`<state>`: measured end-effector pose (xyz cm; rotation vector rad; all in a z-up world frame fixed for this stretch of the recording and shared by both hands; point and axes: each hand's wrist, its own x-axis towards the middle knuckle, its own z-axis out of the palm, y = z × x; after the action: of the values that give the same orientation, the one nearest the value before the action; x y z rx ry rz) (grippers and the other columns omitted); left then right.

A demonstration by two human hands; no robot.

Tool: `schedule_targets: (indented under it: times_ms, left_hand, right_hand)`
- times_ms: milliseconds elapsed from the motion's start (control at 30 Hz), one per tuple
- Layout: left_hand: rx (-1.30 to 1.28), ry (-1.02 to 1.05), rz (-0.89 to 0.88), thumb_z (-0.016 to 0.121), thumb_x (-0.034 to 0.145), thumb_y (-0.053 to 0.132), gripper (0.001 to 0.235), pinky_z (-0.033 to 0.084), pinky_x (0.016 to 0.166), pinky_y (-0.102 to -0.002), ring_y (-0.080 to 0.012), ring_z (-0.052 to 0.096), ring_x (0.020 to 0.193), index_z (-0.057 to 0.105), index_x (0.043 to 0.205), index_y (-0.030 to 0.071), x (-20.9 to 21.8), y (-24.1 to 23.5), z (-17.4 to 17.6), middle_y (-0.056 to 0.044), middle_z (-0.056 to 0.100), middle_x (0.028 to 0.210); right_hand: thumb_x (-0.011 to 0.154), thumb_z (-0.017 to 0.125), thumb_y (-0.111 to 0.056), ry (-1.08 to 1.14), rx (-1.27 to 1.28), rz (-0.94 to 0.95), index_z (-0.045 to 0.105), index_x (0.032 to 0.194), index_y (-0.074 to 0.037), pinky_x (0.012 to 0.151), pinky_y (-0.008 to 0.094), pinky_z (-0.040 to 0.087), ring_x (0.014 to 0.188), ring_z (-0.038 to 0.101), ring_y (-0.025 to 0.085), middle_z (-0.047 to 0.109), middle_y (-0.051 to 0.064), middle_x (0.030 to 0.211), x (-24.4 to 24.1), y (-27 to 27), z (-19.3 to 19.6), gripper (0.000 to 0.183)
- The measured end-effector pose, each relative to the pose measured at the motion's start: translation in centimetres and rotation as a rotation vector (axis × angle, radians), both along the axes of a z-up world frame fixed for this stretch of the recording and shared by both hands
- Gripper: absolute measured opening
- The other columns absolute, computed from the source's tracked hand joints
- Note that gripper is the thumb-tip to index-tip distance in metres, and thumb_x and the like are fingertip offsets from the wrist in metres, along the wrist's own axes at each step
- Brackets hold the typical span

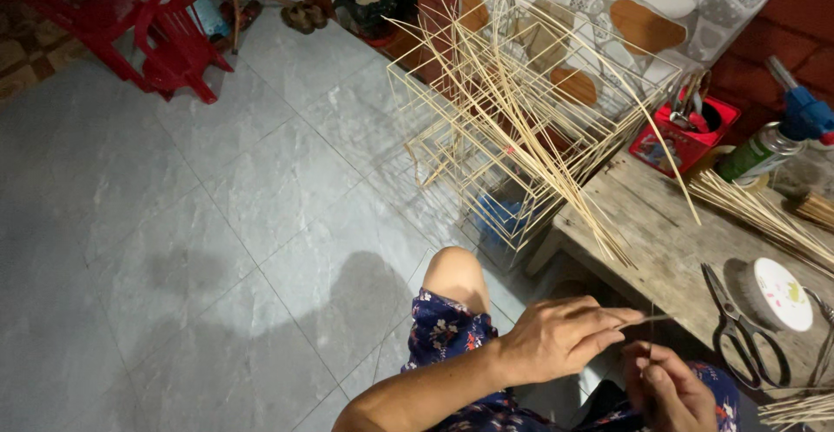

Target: The person sits on the floor and uses a knife to sharpen the ends of thin wooden sticks. They repeatedly pick up sticks, shave the ends to a point, and place the finished sticks into a nearby wire rack.

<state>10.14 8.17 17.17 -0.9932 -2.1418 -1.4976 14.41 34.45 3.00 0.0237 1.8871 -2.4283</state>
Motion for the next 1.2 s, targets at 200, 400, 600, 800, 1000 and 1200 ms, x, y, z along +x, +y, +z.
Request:
schedule_targets:
  times_ms: [200, 400, 600, 800, 1000, 1200]
  left_hand:
    - [-0.005, -0.029, 0.036, 0.067, 0.104, 0.013, 0.027, 0.059, 0.081, -0.031, -0.0198, 0.071, 0.091, 0.067, 0.131, 0.011, -0.1, 0.1, 0.8, -0.005, 0.071, 0.107]
    - [-0.012, -0.042, 0.044, 0.067, 0.103, 0.01, 0.028, 0.06, 0.081, -0.031, -0.021, 0.072, 0.092, 0.066, 0.131, 0.009, -0.4, -0.1, 1.0, -0.006, 0.073, 0.109]
    - [0.053, -0.152, -0.01, 0.068, 0.101, 0.005, 0.029, 0.062, 0.078, -0.03, -0.0223, 0.075, 0.093, 0.064, 0.13, 0.005, -1.1, 0.7, 1.2, -0.01, 0.073, 0.118]
    - [0.062, -0.147, -0.036, 0.067, 0.102, 0.003, 0.032, 0.064, 0.087, -0.033, -0.0255, 0.076, 0.107, 0.06, 0.133, 0.006, -1.1, 0.5, 1.2, -0.011, 0.072, 0.128]
    - [-0.001, -0.237, -0.068, 0.068, 0.1, 0.003, 0.039, 0.063, 0.08, -0.034, -0.0241, 0.077, 0.099, 0.057, 0.137, 0.007, -1.1, 1.3, 1.2, -0.01, 0.072, 0.125]
    - [-0.012, -0.204, -0.116, 0.067, 0.101, 0.003, 0.038, 0.063, 0.081, -0.035, -0.0286, 0.076, 0.103, 0.057, 0.137, 0.01, -1.2, 2.0, 1.2, -0.011, 0.071, 0.128]
  right_hand:
    - [0.102, 0.05, -0.012, 0.062, -0.045, -0.039, 0.052, 0.146, 0.011, 0.047, 0.025, 0.039, 0.053, 0.051, 0.013, 0.069, 0.021, 0.095, 1.1, -1.3, 3.7, 0.05]
    - [0.102, 0.049, -0.012, 0.025, -0.159, -0.048, 0.05, 0.142, 0.011, 0.047, 0.025, 0.038, 0.053, 0.048, 0.012, 0.07, 0.024, 0.11, 1.5, -2.9, 6.5, 0.046]
    - [0.104, 0.045, -0.018, -0.049, -0.123, -0.066, 0.049, 0.144, 0.008, 0.048, 0.024, 0.039, 0.055, 0.048, 0.013, 0.064, 0.014, 0.097, 1.9, -4.2, 10.4, 0.048]
    - [0.102, 0.053, -0.026, -0.01, -0.24, -0.025, 0.042, 0.154, 0.0, 0.046, 0.023, 0.039, 0.053, 0.046, 0.01, 0.058, 0.012, 0.086, 2.7, -5.3, 13.5, 0.059]
    - [0.101, 0.058, -0.029, 0.005, -0.205, 0.016, 0.036, 0.157, -0.003, 0.044, 0.022, 0.039, 0.052, 0.046, 0.011, 0.056, 0.012, 0.083, 2.9, -6.3, 15.8, 0.065]
    - [0.1, 0.062, -0.033, 0.042, -0.263, 0.003, 0.034, 0.162, -0.003, 0.044, 0.021, 0.038, 0.05, 0.043, 0.009, 0.055, 0.011, 0.08, 2.4, -6.4, 17.4, 0.075]
